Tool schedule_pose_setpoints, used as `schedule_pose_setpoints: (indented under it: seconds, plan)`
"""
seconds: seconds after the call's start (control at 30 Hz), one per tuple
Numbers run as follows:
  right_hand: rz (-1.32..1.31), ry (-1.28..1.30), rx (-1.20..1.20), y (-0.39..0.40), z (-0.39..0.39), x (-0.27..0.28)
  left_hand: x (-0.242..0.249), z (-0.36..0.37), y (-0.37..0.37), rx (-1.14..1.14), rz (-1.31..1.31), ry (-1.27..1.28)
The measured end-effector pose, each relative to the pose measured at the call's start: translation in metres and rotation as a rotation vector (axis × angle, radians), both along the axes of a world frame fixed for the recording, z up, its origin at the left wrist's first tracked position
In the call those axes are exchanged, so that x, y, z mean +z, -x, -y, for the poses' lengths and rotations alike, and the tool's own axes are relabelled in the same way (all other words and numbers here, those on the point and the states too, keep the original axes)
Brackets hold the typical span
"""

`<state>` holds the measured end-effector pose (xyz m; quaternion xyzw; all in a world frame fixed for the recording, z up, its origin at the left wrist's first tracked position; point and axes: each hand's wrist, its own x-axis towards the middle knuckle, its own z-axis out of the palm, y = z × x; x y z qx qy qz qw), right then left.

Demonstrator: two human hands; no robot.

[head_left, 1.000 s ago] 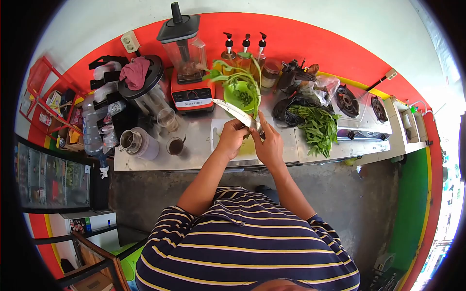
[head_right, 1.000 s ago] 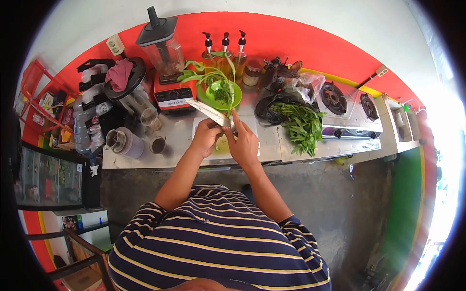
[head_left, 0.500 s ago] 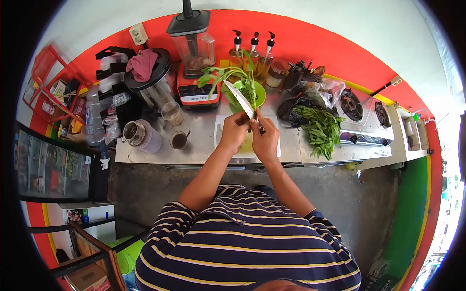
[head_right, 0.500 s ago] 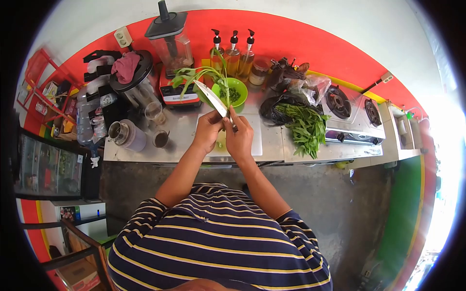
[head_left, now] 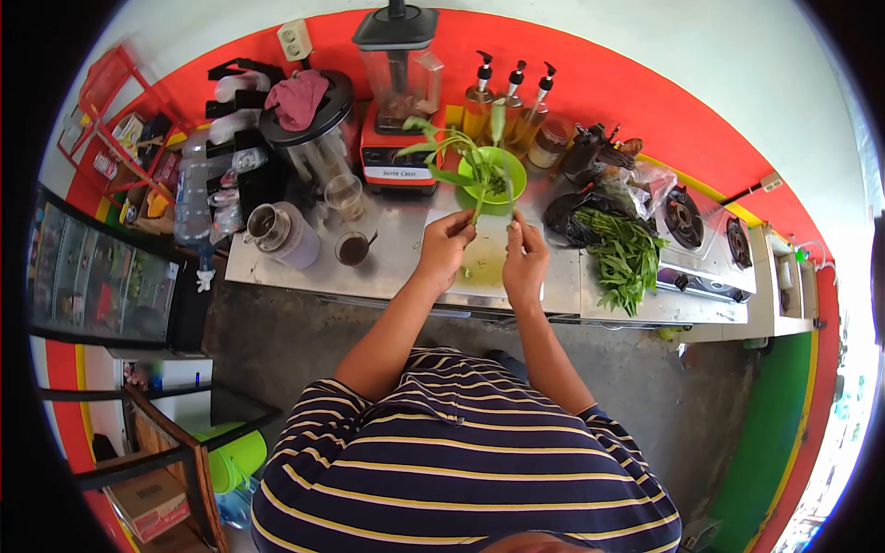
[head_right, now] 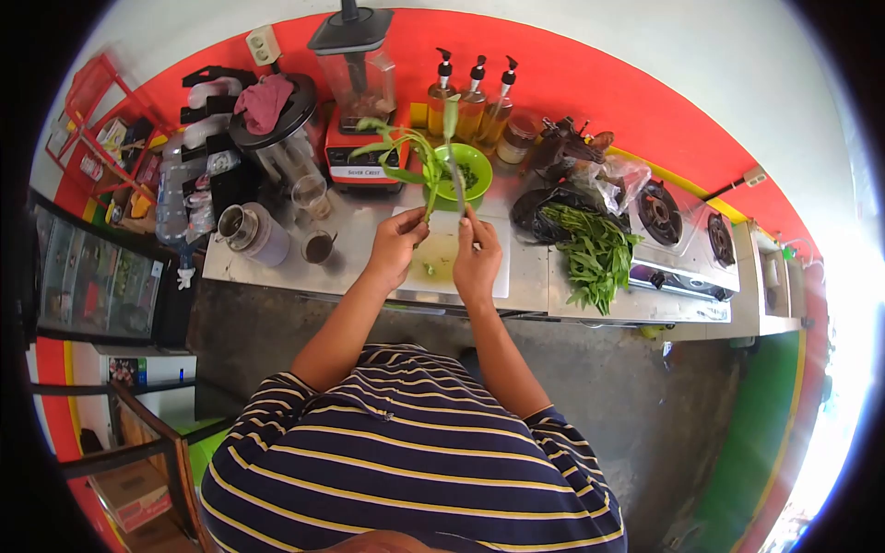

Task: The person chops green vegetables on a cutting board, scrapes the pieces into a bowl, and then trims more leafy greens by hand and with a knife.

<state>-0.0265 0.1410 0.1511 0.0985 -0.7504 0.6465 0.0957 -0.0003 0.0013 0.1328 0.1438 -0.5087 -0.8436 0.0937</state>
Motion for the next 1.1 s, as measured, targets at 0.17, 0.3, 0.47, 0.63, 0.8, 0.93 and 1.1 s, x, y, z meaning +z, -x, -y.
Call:
schedule_pose_setpoints:
  seconds: [0.17,0.3,0.47,0.63,0.8,0.93,1.1]
  plan:
    - [0.042,-0.1,-0.024,0.011,-0.009,-0.052,0.008,0.029,-0.023,0.044,0.012,0.065]
    - [0.198,-0.227,0.016,-0.001,0.002,-0.084,0.014,0.042,-0.037,0.09,-0.05,0.063]
    - [0.169,-0.434,0.169,-0.012,0.017,-0.137,0.015,0.048,-0.048,0.088,-0.083,0.024]
    - [0.295,-0.691,0.255,-0.015,0.01,-0.13,0.005,0.047,-0.05,0.122,-0.059,-0.027]
    - [0.455,-0.578,0.344,-0.014,-0.018,-0.108,0.009,0.038,-0.044,0.105,0.0,0.108]
    - [0.735,-0.256,0.404,-0.015,-0.038,-0.08,0.016,0.023,-0.032,0.1,-0.084,0.105]
    - [0.628,-0.059,0.316,-0.018,-0.053,-0.043,0.007,0.009,-0.009,0.076,-0.145,0.036]
